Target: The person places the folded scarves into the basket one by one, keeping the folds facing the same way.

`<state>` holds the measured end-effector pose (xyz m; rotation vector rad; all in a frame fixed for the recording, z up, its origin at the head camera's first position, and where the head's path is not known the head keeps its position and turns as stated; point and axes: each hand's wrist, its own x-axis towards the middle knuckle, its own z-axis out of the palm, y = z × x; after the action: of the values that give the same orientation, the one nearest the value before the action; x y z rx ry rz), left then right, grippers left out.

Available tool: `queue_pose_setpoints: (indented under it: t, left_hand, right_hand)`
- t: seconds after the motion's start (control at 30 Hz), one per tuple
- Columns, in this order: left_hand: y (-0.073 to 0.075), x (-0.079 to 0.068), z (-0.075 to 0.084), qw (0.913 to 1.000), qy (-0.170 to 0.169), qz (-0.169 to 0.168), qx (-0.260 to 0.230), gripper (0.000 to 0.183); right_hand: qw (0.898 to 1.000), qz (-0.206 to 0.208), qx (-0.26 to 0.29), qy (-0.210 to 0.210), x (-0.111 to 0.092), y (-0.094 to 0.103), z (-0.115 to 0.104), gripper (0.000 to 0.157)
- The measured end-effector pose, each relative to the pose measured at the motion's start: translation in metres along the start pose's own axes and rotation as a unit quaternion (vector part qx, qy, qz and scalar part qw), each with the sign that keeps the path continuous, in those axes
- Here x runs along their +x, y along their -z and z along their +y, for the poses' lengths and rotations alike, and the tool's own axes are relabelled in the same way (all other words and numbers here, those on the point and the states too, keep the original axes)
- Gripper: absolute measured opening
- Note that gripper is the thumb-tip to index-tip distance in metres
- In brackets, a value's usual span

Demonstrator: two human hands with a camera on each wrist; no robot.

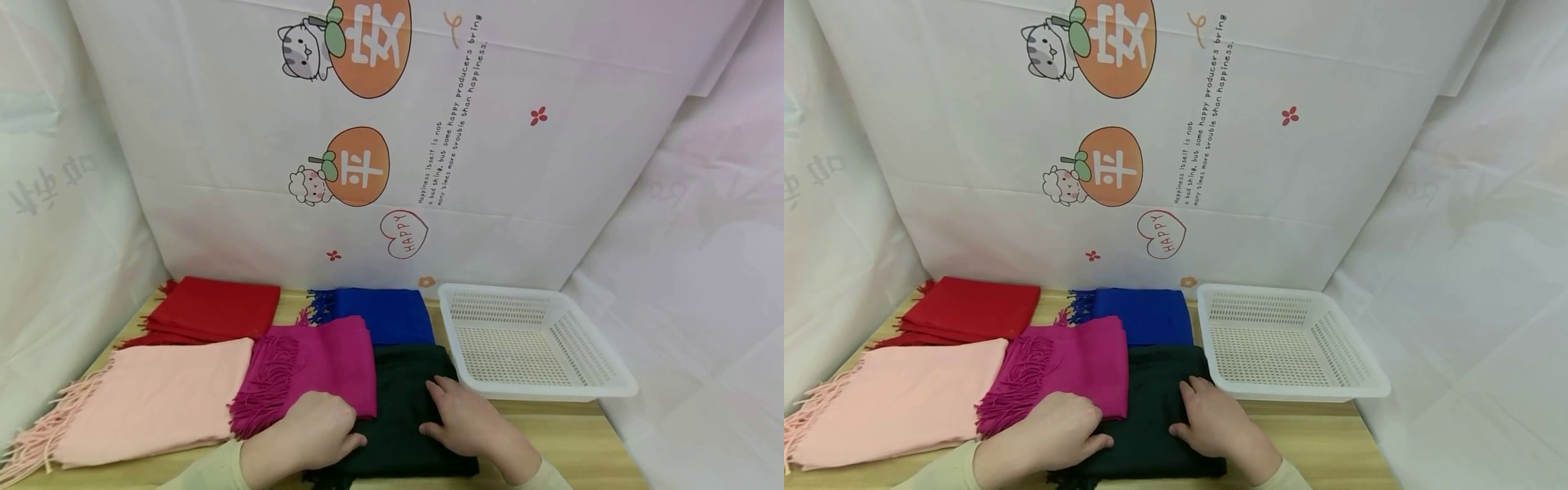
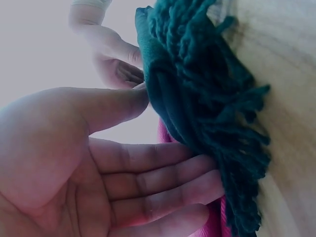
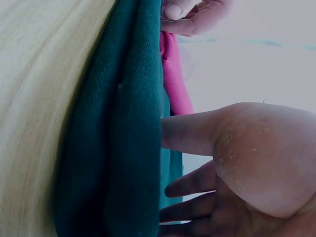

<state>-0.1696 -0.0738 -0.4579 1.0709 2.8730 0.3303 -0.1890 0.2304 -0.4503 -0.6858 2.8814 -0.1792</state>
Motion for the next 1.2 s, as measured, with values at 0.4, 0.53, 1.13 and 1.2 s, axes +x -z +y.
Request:
queue_pose_setpoints:
  t: [0.4, 0.53, 1.13, 1.2]
  left_hand:
    - [0.0008, -0.0022, 0.0005, 0.9995, 0.031, -0.004, -0.002, 0.048]
    - [0.0017, -0.0032, 0.0008, 0.9991, 0.042, -0.003, -0.003, 0.048]
    - [-0.0032, -0.0013, -0.0035, 0.997, 0.07, -0.029, -0.017, 0.049]
    - [-0.0042, -0.001, -0.0041, 0.9972, 0.068, -0.028, -0.015, 0.049]
  right_hand:
    - [0.999, -0.016, -0.006, -0.039, 0.0028, -0.0004, 0.0001, 0.08]
    - [0.999, -0.021, -0.005, -0.05, 0.0035, -0.0001, -0.0007, 0.08]
    - [0.997, -0.008, -0.043, -0.07, -0.0009, -0.001, -0.0094, 0.072]
    - [0.997, 0.0, -0.042, -0.072, -0.0025, -0.0009, -0.0096, 0.067]
